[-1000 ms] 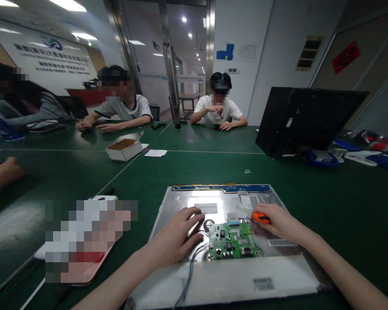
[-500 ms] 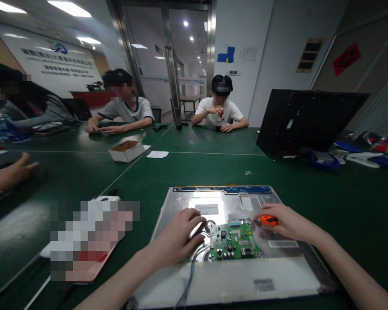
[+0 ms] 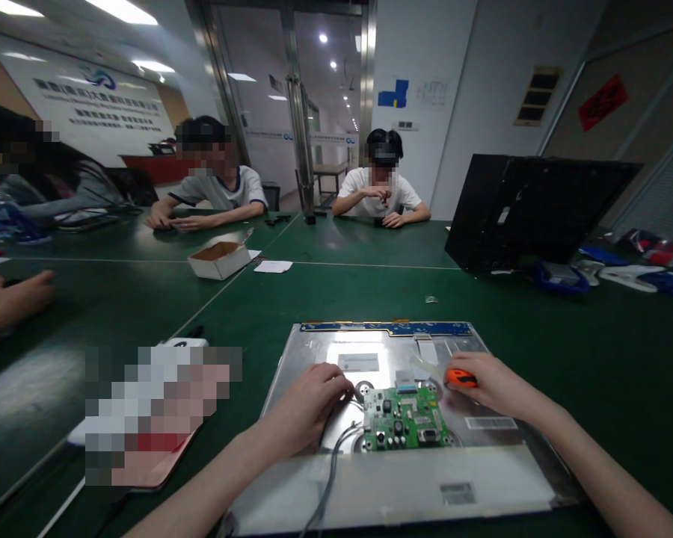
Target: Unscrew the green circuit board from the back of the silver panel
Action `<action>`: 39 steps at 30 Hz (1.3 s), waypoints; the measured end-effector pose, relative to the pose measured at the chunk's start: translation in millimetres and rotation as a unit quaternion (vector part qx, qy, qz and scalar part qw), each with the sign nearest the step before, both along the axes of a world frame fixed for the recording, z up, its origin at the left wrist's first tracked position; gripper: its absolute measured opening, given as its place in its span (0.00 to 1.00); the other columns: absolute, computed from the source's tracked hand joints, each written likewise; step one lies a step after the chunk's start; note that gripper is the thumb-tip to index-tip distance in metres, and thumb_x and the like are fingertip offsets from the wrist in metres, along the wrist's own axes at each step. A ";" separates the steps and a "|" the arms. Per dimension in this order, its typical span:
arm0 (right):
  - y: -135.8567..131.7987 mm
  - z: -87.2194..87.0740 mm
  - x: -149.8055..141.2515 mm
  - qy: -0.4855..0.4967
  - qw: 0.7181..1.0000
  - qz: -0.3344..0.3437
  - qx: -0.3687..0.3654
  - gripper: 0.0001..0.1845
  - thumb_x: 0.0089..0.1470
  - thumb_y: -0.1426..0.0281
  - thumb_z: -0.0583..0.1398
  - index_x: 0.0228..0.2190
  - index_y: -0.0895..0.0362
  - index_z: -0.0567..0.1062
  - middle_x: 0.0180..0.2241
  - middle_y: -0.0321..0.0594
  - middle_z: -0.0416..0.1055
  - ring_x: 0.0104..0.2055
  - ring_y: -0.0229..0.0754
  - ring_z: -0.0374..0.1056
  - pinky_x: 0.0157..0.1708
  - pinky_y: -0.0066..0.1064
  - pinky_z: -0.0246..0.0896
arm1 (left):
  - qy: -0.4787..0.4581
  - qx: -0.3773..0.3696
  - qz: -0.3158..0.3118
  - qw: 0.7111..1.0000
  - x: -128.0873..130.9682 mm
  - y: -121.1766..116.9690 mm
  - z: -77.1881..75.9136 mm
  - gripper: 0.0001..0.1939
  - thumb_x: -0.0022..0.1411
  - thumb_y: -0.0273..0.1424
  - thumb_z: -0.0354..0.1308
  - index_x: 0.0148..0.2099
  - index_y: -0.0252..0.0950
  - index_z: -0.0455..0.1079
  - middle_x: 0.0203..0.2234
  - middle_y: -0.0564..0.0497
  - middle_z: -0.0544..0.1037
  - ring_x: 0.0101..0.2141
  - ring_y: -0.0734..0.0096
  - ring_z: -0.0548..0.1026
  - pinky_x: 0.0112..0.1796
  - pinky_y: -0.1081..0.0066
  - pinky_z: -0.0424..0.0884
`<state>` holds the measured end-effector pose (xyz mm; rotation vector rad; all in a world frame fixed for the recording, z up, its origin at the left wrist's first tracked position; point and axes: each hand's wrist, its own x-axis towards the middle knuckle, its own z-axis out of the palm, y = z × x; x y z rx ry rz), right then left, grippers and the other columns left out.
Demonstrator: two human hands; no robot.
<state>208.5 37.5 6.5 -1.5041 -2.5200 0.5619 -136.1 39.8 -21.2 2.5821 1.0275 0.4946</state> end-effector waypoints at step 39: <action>-1.3 6.3 -8.5 0.011 1.000 0.000 0.022 0.07 0.58 0.72 0.55 0.33 0.57 0.74 0.35 0.42 0.74 0.37 0.45 0.70 0.38 0.35 0.63 | -0.026 -0.105 -0.070 0.992 7.4 -11.9 21.3 0.09 0.60 0.19 0.55 0.37 0.37 0.73 0.34 0.50 0.74 0.36 0.66 0.72 0.36 0.70 0.67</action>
